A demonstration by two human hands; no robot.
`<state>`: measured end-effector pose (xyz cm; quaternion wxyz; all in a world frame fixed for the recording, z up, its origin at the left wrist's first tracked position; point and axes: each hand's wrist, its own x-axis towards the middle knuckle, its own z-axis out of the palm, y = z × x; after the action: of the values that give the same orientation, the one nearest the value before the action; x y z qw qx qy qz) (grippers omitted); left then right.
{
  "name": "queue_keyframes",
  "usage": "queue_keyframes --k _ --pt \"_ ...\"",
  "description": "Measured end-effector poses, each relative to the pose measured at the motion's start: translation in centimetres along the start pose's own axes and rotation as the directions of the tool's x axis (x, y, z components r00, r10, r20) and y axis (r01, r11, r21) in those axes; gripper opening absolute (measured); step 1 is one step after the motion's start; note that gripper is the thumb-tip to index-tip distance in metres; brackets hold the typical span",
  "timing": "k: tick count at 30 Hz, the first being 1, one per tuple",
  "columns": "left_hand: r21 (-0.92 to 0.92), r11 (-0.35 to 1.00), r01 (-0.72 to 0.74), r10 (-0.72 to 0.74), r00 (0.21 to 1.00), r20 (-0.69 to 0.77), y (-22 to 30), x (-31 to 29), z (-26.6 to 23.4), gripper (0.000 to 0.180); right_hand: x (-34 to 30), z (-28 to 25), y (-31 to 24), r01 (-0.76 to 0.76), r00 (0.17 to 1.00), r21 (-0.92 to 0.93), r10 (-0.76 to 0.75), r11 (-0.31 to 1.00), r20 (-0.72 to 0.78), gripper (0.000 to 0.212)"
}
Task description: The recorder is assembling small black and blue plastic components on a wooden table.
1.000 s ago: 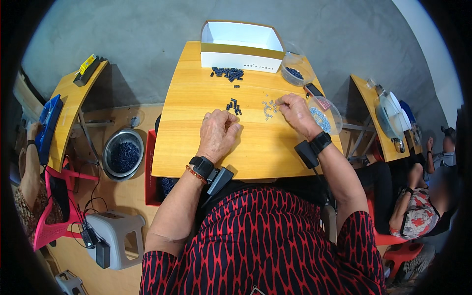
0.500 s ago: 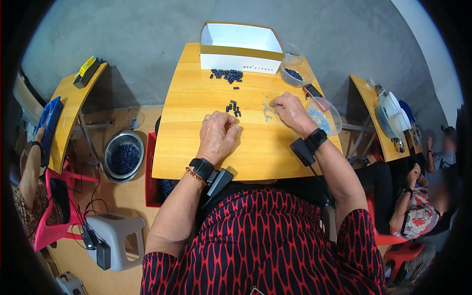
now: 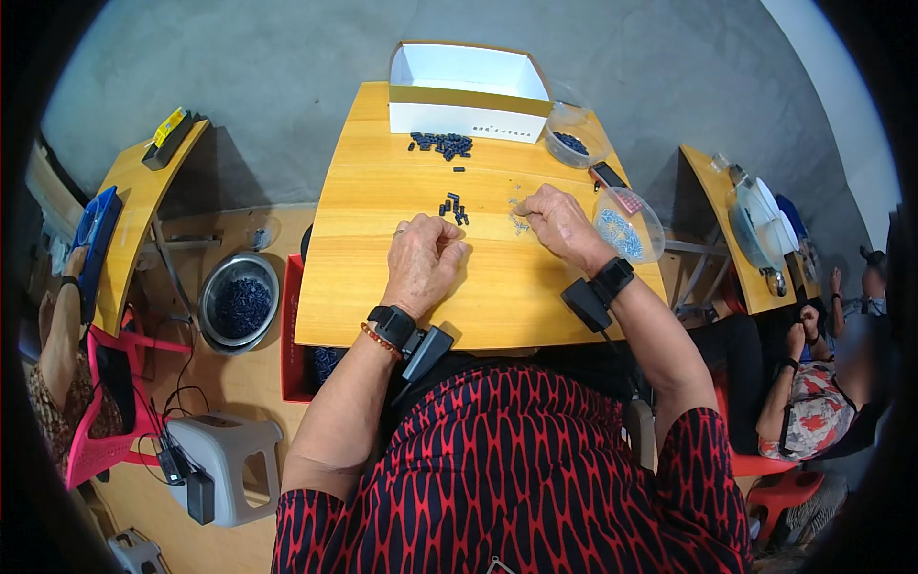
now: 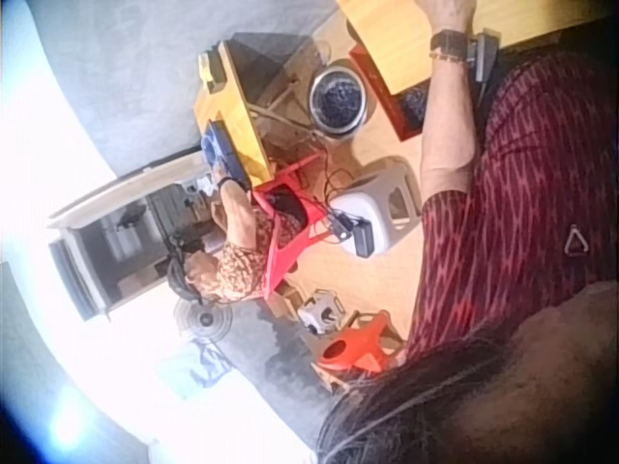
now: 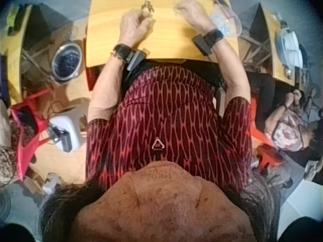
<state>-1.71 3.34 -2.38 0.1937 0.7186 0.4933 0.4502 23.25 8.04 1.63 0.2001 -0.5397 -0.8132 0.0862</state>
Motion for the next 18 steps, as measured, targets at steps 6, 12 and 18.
queue_keyframes --k 6,12,18 --pt "-0.001 1.0 0.008 -0.008 1.0 0.004 0.1 0.0 0.0 0.014 0.2 -0.6 -0.2 -0.038 0.999 0.139 0.043 0.99 -0.028 0.02" --pt "0.002 1.0 0.013 -0.013 1.0 0.004 0.1 0.0 0.0 0.014 0.4 0.4 -0.4 0.073 0.997 -0.017 -0.073 0.997 -0.015 0.02" --pt "-0.032 0.999 0.018 -0.018 1.0 -0.008 0.4 -0.1 -0.1 0.015 -0.5 -1.9 -0.2 -0.079 0.985 0.271 0.118 0.959 -0.13 0.02"
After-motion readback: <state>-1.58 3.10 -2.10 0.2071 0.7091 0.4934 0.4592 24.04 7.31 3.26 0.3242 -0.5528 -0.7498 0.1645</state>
